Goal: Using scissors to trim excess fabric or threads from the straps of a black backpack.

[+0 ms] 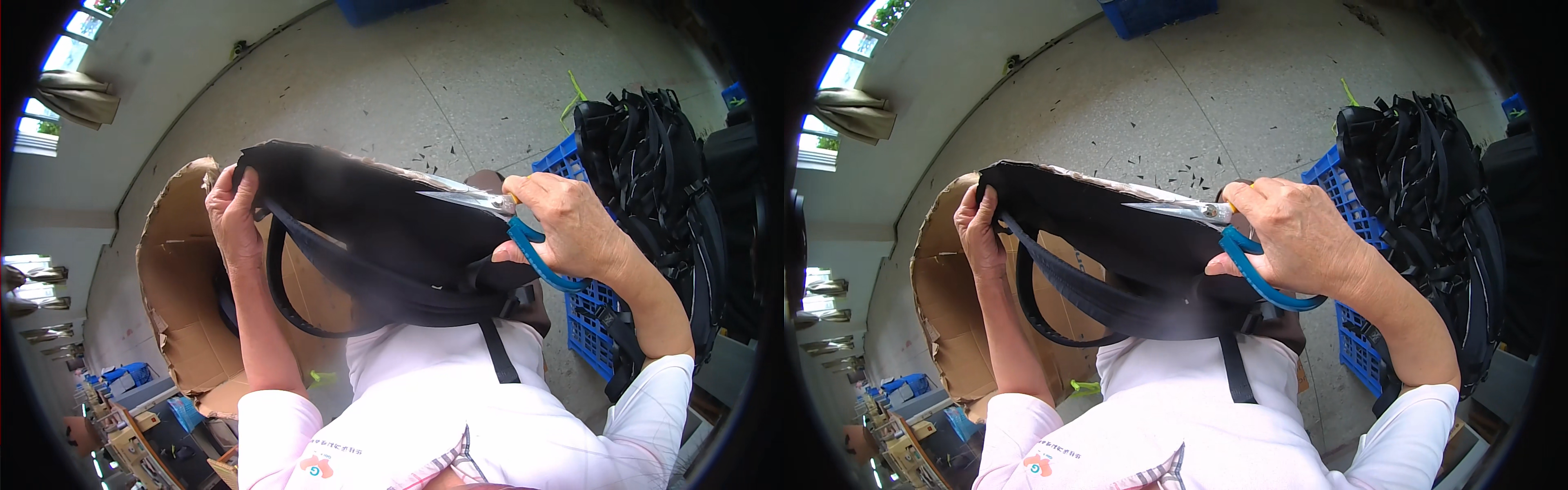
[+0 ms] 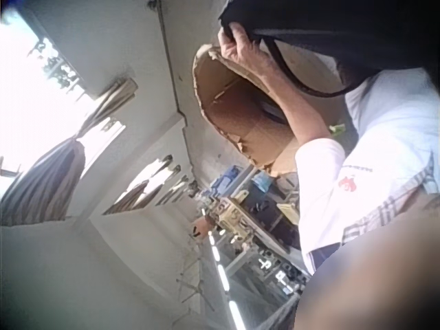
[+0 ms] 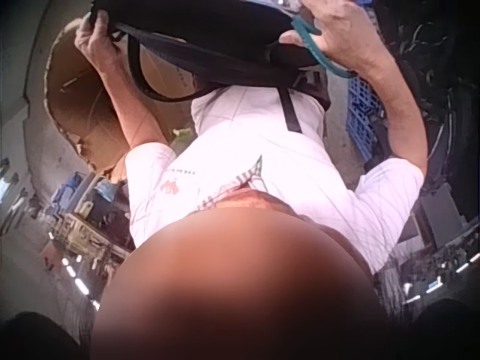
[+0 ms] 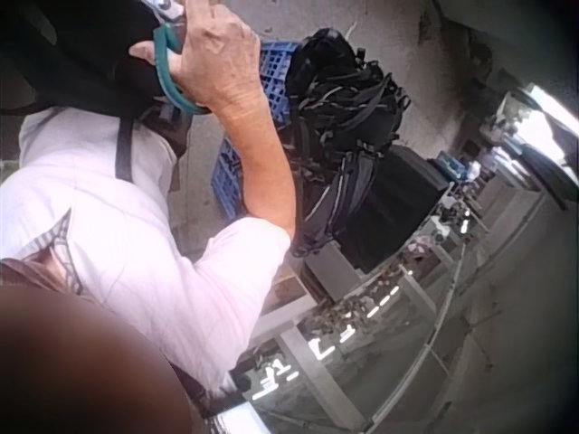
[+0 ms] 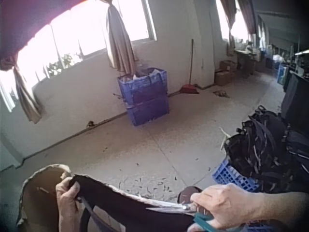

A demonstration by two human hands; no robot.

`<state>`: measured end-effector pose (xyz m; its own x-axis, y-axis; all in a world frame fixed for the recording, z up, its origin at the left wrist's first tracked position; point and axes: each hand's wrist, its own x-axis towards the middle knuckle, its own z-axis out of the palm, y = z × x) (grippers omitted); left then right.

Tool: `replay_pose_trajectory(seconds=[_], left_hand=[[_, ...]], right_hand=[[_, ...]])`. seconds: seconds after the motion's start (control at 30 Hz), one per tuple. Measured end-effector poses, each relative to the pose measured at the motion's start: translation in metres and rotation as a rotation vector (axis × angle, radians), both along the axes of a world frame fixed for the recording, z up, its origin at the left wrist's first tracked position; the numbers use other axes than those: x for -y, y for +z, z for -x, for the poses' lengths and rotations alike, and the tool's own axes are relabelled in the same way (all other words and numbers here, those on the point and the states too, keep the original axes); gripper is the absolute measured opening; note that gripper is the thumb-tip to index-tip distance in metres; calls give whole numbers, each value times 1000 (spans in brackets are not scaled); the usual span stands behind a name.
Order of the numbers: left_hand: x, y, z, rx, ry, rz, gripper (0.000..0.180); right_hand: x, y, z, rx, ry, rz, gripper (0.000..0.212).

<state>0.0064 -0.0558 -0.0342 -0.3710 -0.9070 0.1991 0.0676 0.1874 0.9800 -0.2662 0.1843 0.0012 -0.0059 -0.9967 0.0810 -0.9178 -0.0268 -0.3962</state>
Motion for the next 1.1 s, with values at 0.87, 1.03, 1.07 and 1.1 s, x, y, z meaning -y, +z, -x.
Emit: replay_pose_trajectory(seconds=[0.87,1.03,1.07,1.1], left_hand=[[-9,3,3,-41,40,-77,12],[-7,10,-1,-25,42,-63,11],[-6,11,-2,-25,15,-62,11],[-5,11,-3,-24,-12,-61,11]], right_hand=[[17,6,-12,64,-14,-115,62],[23,16,-11,167,-29,-203,64],[24,14,-11,99,-10,-143,67],[24,14,-12,31,9,-83,70]])
